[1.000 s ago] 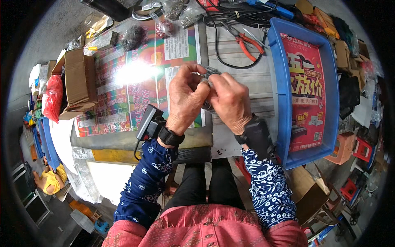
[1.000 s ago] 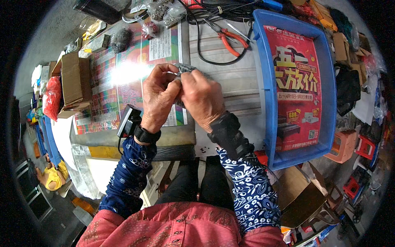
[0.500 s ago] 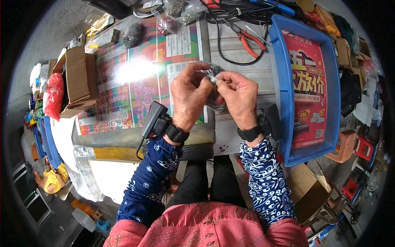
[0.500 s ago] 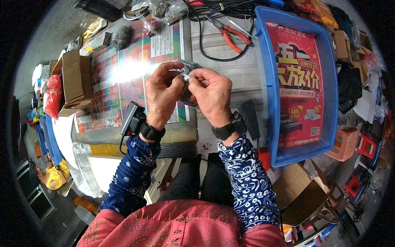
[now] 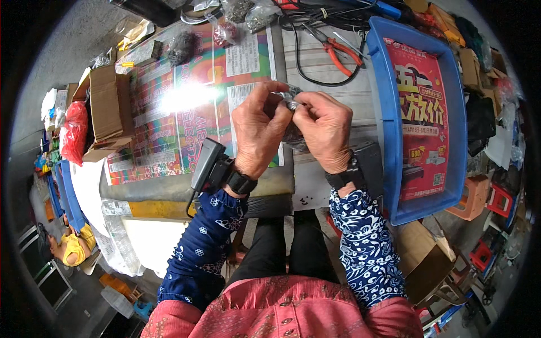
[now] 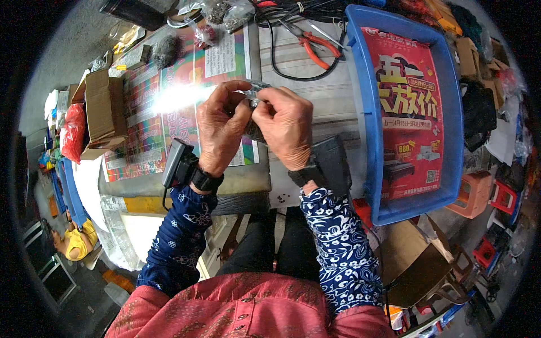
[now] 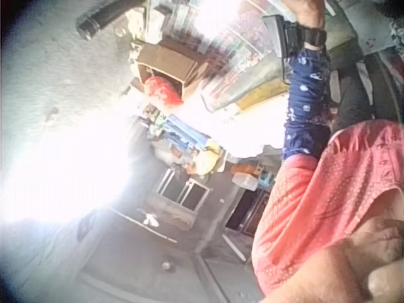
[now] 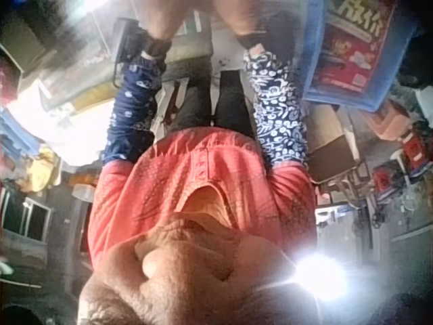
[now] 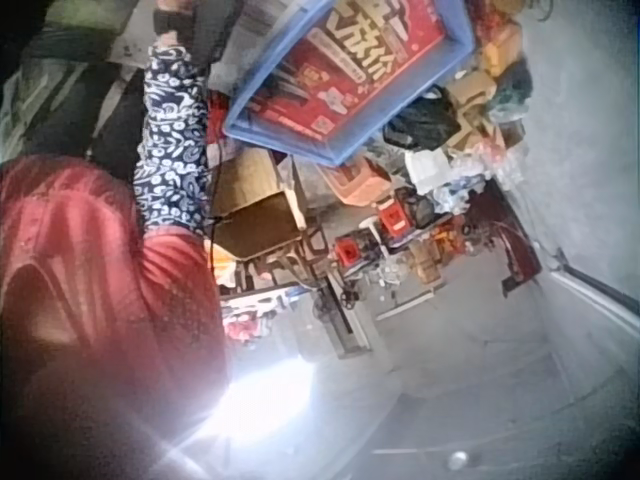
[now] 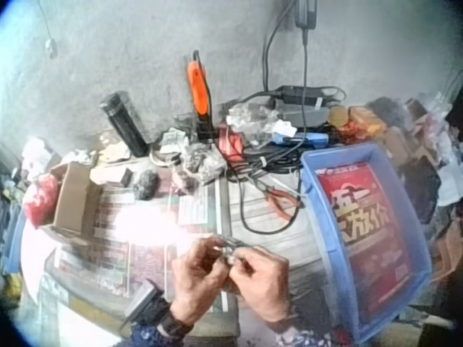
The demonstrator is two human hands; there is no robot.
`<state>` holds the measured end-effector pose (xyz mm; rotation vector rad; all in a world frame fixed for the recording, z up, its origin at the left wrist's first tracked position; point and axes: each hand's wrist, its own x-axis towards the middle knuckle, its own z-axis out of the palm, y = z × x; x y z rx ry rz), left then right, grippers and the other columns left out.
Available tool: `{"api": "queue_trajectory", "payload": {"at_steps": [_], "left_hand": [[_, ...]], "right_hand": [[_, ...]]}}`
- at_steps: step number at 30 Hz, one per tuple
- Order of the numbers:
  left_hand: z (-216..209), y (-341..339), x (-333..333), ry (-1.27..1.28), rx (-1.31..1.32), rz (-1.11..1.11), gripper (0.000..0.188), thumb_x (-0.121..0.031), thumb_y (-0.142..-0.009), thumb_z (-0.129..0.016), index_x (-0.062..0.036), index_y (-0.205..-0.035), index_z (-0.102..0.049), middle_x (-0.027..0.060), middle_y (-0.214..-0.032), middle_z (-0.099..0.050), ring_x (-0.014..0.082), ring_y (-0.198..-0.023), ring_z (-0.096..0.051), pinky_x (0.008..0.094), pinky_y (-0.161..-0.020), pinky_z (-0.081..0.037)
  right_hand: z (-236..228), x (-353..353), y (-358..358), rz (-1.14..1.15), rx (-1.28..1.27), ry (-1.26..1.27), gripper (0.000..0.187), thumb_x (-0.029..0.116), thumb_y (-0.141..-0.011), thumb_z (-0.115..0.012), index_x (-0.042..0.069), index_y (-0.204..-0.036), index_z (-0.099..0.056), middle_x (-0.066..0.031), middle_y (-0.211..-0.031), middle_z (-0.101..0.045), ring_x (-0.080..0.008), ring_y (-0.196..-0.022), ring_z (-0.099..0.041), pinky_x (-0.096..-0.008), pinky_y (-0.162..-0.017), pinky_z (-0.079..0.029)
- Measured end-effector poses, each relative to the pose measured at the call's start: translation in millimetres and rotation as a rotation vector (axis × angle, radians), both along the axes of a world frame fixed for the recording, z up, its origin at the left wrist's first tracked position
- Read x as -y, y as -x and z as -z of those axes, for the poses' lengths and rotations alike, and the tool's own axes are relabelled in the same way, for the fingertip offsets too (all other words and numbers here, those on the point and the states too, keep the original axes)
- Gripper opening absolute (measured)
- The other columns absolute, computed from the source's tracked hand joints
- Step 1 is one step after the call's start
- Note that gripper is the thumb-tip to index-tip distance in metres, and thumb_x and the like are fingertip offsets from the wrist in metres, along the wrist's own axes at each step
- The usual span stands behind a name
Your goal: The person opens a plastic bag of small metal connectors and uses pliers to crimp them onto the ends of short black wires. The person repeats this process for several wires, placing the finished pieces on the table.
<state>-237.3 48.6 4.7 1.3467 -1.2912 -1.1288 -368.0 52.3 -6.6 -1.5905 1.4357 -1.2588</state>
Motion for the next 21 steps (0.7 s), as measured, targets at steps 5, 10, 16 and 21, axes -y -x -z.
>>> {"api": "queue_trajectory", "payload": {"at_steps": [5,10,16,21], "left_hand": [[3.5,9.0,-3.9,-0.001,-0.027,-0.090,0.019,0.001,-0.082,-0.059,-0.0019,-0.100,-0.062,0.0032,-0.071,-0.064,0.0051,-0.064,-0.060,0.0223,-0.062,-0.050],[1.3,5.1,-1.1,-0.194,-0.401,-0.122,0.023,0.004,-0.082,-0.054,0.0063,-0.104,-0.060,0.0055,-0.080,-0.064,0.0071,-0.057,-0.054,0.0203,-0.049,-0.044],[-10.1,-1.0,-8.1,-0.168,-0.498,-0.007,0.030,0.000,-0.088,-0.054,0.0053,-0.117,-0.057,0.0063,-0.089,-0.062,0.0077,-0.062,-0.055,0.0212,-0.055,-0.047],[-22.8,-18.3,-9.4,-0.135,-0.142,0.287,0.023,-0.017,-0.095,-0.059,0.0021,-0.108,-0.060,0.0024,-0.076,-0.062,0.0097,-0.063,-0.058,0.0218,-0.057,-0.048]], "right_hand": [[0.1,-5.9,0.9,0.011,0.665,-0.338,0.010,0.000,-0.082,-0.060,-0.003,-0.088,-0.068,-0.0029,-0.069,-0.064,-0.0077,-0.055,-0.058,-0.0233,-0.050,-0.048],[-3.4,-7.6,3.1,-0.019,0.796,-0.346,0.015,0.001,-0.087,-0.059,-0.007,-0.098,-0.065,-0.0080,-0.075,-0.064,-0.0108,-0.050,-0.055,-0.0213,-0.048,-0.044],[-20.5,0.0,14.7,-0.137,0.710,-0.300,0.015,0.000,-0.090,-0.058,-0.006,-0.102,-0.064,-0.0075,-0.077,-0.063,-0.0103,-0.057,-0.058,-0.0208,-0.053,-0.047],[-50.4,6.2,21.4,-0.320,0.347,-0.038,0.016,-0.005,-0.089,-0.057,-0.005,-0.101,-0.066,-0.0058,-0.089,-0.063,-0.0073,-0.067,-0.058,-0.0195,-0.059,-0.049]]}}
